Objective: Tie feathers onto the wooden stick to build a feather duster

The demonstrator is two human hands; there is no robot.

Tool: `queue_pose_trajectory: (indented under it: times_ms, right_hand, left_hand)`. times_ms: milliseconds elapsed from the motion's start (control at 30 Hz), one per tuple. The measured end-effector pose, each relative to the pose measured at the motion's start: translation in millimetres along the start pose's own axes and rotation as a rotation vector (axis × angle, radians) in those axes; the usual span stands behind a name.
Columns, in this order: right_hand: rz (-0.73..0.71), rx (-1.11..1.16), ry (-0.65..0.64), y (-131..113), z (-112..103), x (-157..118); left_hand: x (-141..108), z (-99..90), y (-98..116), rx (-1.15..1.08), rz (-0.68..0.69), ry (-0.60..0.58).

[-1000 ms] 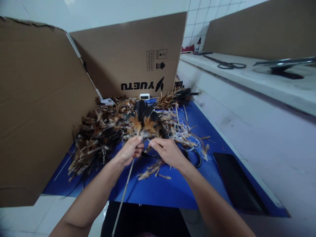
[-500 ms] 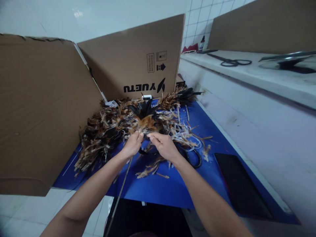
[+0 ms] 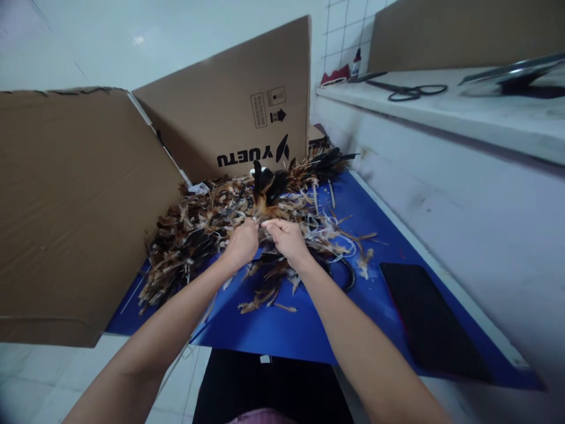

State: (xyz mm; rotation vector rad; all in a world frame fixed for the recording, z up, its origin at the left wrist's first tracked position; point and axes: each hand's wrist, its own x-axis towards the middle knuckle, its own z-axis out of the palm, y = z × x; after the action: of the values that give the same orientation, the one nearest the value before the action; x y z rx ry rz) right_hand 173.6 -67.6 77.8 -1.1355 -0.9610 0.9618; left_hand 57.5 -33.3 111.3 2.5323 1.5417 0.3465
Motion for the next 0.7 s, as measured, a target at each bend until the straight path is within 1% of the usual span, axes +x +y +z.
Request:
queue_pose_trajectory:
  times_ms: [67, 167, 233, 300, 467, 533, 700]
  right_hand:
    - [-0.051, -0.085, 0.006, 8, -1, 1]
    - [-0.157, -0.239, 0.017, 17, -2, 2]
    - [-0.228, -0.327, 0.017, 21, -2, 2]
    - [-0.260, -0.388, 0.026, 21, -2, 1]
    - [-0.301, -0.520, 0.111, 21, -1, -2]
    - [-0.298, -0.519, 0.106, 22, -2, -3]
    - [-0.253, -0.436, 0.070, 29, -7, -1]
  left_hand:
    - [-5, 4.8, 2, 0.031, -0.034, -0.020]
    - [-9, 12.8, 5, 0.064, -0.057, -0.018]
    - [-11, 17.3, 6, 0.068, -0.064, -0.017]
    - [-12, 20.6, 7, 0.053, -0.074, -0.012]
    - [-15, 22.7, 7, 0.028, -0.071, -0.014]
    - [-16, 22.5, 6, 0.034, -0.062, -0.026]
    - [-16, 23.1, 3, 0.054, -0.075, -0.046]
